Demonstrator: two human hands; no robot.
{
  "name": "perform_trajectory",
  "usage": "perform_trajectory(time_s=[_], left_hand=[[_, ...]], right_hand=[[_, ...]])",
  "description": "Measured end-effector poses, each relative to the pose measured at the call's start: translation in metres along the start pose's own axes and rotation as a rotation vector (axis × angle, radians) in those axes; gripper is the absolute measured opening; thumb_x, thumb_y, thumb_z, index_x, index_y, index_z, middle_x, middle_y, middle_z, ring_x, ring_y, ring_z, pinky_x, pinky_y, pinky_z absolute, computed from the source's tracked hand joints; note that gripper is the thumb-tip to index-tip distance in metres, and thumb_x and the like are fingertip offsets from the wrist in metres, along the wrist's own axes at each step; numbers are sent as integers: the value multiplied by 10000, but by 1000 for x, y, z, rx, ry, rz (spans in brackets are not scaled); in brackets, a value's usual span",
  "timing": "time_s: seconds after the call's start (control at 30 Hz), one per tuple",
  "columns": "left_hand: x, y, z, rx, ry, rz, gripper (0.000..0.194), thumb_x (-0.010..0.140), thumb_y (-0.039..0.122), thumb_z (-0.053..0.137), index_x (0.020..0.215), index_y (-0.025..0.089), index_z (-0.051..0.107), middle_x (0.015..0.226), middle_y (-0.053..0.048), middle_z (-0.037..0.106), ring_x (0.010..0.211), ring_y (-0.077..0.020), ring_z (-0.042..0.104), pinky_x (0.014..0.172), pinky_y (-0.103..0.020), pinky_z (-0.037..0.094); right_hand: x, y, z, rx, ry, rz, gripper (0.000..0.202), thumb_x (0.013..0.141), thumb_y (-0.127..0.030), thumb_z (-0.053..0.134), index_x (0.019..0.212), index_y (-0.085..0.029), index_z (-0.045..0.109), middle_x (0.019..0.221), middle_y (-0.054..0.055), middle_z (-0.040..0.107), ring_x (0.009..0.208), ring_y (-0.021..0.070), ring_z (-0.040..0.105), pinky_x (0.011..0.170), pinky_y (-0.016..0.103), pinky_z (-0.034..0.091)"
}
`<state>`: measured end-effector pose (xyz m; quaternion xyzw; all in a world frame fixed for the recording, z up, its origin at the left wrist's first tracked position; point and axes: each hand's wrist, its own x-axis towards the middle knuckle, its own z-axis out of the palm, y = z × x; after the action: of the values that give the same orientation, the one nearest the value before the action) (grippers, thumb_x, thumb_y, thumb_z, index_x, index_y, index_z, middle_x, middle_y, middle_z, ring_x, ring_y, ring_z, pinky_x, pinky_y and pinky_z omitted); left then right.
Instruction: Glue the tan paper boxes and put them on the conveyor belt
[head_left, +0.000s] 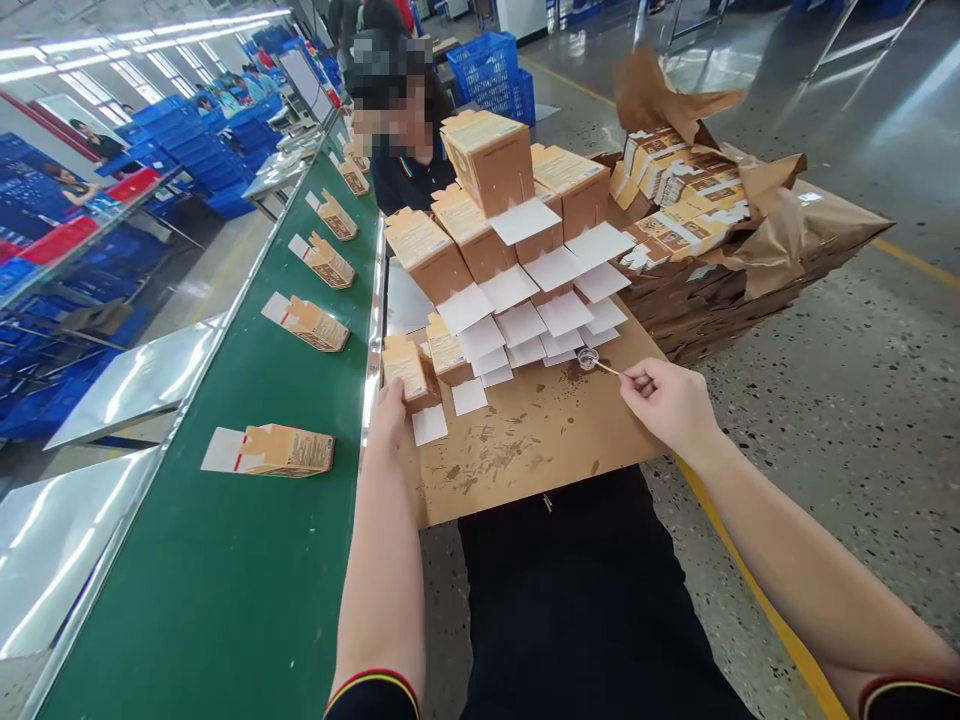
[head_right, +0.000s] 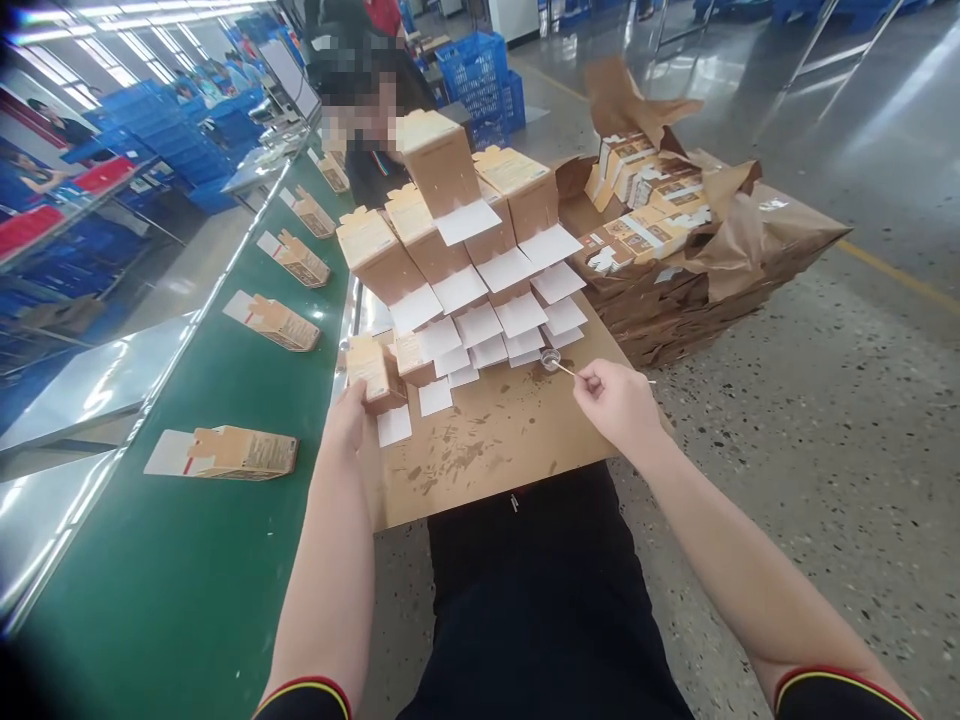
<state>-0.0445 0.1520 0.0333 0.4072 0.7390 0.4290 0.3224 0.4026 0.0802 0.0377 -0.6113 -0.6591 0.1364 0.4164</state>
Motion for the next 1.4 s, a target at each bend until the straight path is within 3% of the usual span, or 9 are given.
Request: perform_trajectory(time_s=[0.17, 0.27, 0.4, 0.53, 0.63, 0.8, 0.93, 1.13, 1.4], left_hand=[[-65, -23, -31, -478, 96, -14, 521, 885, 480, 862, 1284, 152, 787, 1425, -202, 795, 1366, -396, 754, 1148, -578, 637], [-106, -28, -33, -599, -21, -33, 680, 744, 530, 1018, 1271, 165, 789, 1471, -200, 777, 1413, -420, 720, 1174, -594, 618], [-140, -33, -17, -603, -165, -43, 808, 658, 557, 1088, 1297, 204, 743, 1430, -193, 783, 1364, -397, 748, 1146, -571, 630], [-148, -39, -4, -551, -157, -19, 826, 601, 491, 1127, 1235, 234, 665, 1317, -148, 800, 1283, -346, 782, 1124, -524, 639], [-148, -42, 0, -520, -152, -15, 841, 599, 482, 1127, 1224, 241, 618, 1303, -142, 797, 1250, -334, 793, 1094, -507, 652], [-150, -41, 2, -510, -152, -1, 796, 632, 491, 1105, 1183, 257, 581, 1297, -118, 805, 1199, -311, 813, 1057, -487, 670], [-154, -39, 2, -497, -176, 10, 800, 638, 440, 1110, 1199, 262, 568, 1282, -107, 803, 1178, -293, 813, 1044, -471, 673], [-158, -39, 3, -511, -194, 30, 817, 674, 402, 1095, 1267, 279, 546, 1356, -106, 763, 1253, -290, 786, 1084, -461, 647], [-184, -44, 15, -354, -113, 142, 898, 671, 387, 1085, 1327, 298, 479, 1339, -103, 697, 1287, -319, 752, 1074, -465, 630]], right_hand=[[33, 12, 7, -146, -145, -67, 170, 893, -282, 692, 729, -266, 646, 669, 48, 727, 635, 227, 693, 630, 349, 523], [46, 16, 13, -184, -208, -91, 206, 882, -271, 720, 703, -273, 618, 622, 34, 689, 595, 218, 659, 604, 347, 492], [48, 19, 8, -200, -197, -94, 184, 904, -286, 733, 736, -251, 667, 671, 46, 717, 630, 218, 685, 636, 346, 530], [30, 12, -6, -131, -85, -83, 232, 993, -352, 767, 792, -239, 742, 698, 84, 727, 641, 199, 696, 655, 339, 574], [-4, -11, 0, 25, -79, -111, 162, 1028, -318, 752, 893, -242, 798, 759, 76, 768, 651, 185, 716, 596, 304, 583], [-80, -64, 53, 315, -396, -203, 163, 1022, -215, 688, 889, -254, 775, 746, 6, 762, 603, 152, 698, 567, 273, 591], [-116, -83, 87, 323, -411, -283, 223, 1024, -161, 633, 830, -253, 690, 688, -12, 677, 574, 142, 627, 587, 273, 540], [-116, -78, 88, 239, -460, -304, 261, 1038, -167, 585, 799, -256, 638, 675, -8, 637, 576, 149, 594, 581, 280, 510], [-102, -68, 62, 285, -271, -143, 215, 1030, -229, 647, 828, -269, 709, 733, 18, 746, 587, 166, 670, 586, 291, 593]])
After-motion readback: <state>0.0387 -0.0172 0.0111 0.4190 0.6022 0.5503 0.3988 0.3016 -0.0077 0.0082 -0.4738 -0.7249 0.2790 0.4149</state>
